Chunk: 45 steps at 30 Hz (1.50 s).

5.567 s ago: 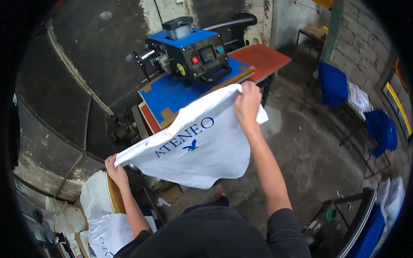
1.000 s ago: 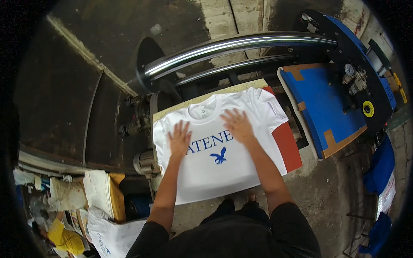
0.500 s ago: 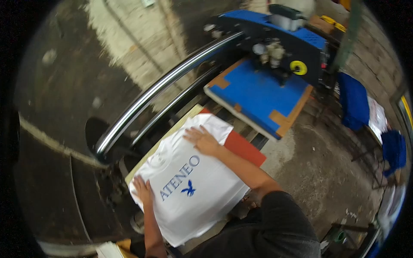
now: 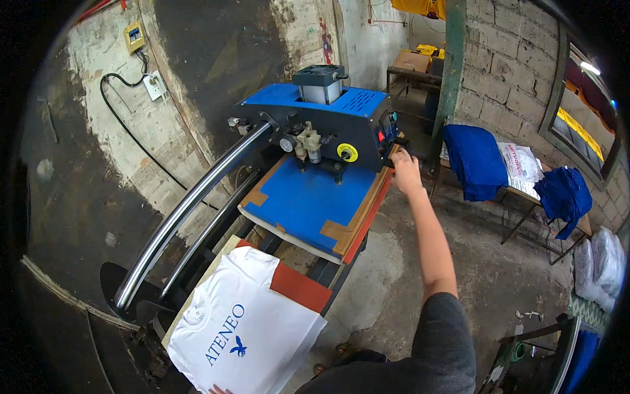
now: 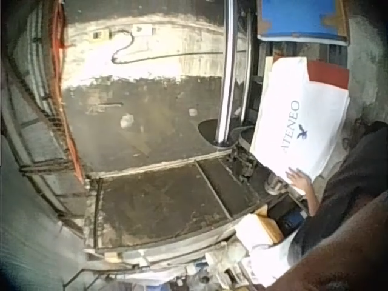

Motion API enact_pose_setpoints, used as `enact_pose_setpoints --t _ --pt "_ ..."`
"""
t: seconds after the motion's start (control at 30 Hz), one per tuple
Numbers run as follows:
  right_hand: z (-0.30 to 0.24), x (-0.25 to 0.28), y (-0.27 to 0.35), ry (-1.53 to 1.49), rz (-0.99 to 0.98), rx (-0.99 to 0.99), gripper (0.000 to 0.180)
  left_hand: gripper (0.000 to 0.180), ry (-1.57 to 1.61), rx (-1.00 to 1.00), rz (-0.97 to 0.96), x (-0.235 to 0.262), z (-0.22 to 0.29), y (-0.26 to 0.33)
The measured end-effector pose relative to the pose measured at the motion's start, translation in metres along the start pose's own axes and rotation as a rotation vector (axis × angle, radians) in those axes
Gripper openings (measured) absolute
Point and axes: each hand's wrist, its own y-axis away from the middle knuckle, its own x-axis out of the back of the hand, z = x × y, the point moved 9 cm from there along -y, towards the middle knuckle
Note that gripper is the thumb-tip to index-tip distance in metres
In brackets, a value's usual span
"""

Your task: Folding blue and white printed t-shirts and operating a heat press machine.

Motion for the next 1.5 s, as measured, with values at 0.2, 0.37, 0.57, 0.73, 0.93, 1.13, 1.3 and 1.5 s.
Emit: enact_pose_setpoints --t 0.2,0.37,0.57,0.73,0.93,1.13,1.3,1.5 --pt "0.004 -0.002 -0.008 -0.055 0.076 -0.122 0.042 0.054 -0.238 0.043 0.005 -0.009 -0.030 0.023" --pt "-0.005 0.008 0.002 -0.069 0.049 -0.140 0.033 0.056 -0.138 0.139 -0.097 -0.002 -0.021 0.026" --pt "-0.032 0.030 0.038 -0.085 0.066 -0.169 0.025 0.056 -0.250 0.017 0.121 0.000 -0.027 0.036" --pt "-0.081 0.060 0.080 -0.135 0.085 -0.152 0.024 0.055 -0.217 -0.029 0.120 0.001 -0.030 0.033" --pt "-0.145 0.101 0.140 -0.199 0.139 -0.013 0.018 0.053 -0.144 -0.014 0.096 -0.013 -0.066 0.061" --pt "-0.180 0.133 0.180 -0.647 0.178 0.230 0.031 0.050 0.277 0.066 0.048 -0.013 -0.090 0.088" --pt "-0.208 0.141 0.202 -0.839 0.244 0.133 0.024 0.053 0.361 0.244 -0.016 -0.044 -0.138 0.121" --pt "-0.262 0.172 0.249 -0.961 0.335 0.250 0.039 0.060 0.409 0.431 -0.335 -0.136 -0.200 0.189"
